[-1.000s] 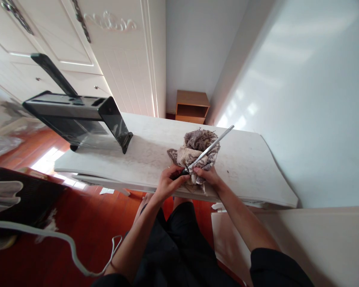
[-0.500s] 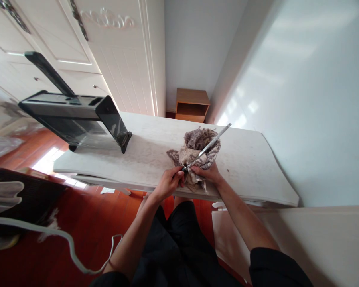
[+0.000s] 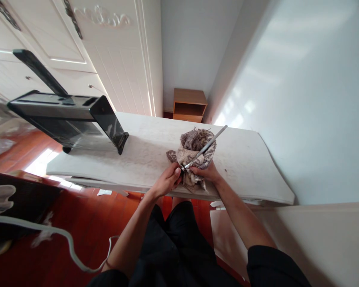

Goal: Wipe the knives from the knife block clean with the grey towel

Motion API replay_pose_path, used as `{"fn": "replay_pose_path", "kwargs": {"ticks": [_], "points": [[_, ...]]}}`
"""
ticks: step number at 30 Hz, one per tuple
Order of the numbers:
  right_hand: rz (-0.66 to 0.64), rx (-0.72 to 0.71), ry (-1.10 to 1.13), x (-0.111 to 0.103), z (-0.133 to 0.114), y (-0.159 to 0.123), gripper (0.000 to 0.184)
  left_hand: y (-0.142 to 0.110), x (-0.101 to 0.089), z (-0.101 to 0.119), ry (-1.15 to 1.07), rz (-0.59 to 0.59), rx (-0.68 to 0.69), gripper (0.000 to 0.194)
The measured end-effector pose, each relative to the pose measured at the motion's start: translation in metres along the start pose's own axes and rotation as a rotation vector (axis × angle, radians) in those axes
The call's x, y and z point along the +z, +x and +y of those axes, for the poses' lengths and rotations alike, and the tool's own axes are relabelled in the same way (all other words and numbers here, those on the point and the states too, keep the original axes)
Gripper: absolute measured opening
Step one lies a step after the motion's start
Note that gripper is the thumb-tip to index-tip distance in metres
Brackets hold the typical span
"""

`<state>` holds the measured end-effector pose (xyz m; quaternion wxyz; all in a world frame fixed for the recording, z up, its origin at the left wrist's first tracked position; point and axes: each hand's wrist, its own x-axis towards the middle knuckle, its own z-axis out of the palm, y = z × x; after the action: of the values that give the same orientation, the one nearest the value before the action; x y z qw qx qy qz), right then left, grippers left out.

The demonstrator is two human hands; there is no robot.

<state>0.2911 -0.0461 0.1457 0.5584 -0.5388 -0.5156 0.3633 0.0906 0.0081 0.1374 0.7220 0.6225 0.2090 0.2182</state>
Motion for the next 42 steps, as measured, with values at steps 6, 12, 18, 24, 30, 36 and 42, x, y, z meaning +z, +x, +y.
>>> {"fn": "replay_pose_path", "kwargs": {"ticks": [6,12,18,24,30,36,42], "points": [[0.027,0.018,0.030,0.003,-0.001,-0.002,0.049,-0.003,0.000,-0.004,0.239,0.190,0.097,0.045],[0.045,0.023,0.027,0.004,-0.005,-0.004,0.048,-0.007,0.003,-0.008,0.151,0.247,0.166,0.038],[0.081,0.038,0.031,0.005,-0.004,-0.007,0.045,-0.008,0.001,0.003,0.368,0.186,0.193,0.042],[0.114,0.011,0.009,0.005,0.000,-0.006,0.046,-0.004,-0.002,0.005,0.381,0.159,0.215,0.053],[0.059,0.003,0.006,0.006,-0.001,-0.005,0.045,-0.004,-0.007,0.000,0.136,0.090,0.011,0.062],[0.089,-0.006,-0.006,0.006,-0.001,-0.003,0.051,-0.004,-0.003,0.004,0.000,0.030,-0.023,0.057],[0.117,-0.003,-0.010,0.005,0.003,-0.001,0.054,-0.003,0.003,0.008,-0.122,0.004,0.002,0.045]]}}
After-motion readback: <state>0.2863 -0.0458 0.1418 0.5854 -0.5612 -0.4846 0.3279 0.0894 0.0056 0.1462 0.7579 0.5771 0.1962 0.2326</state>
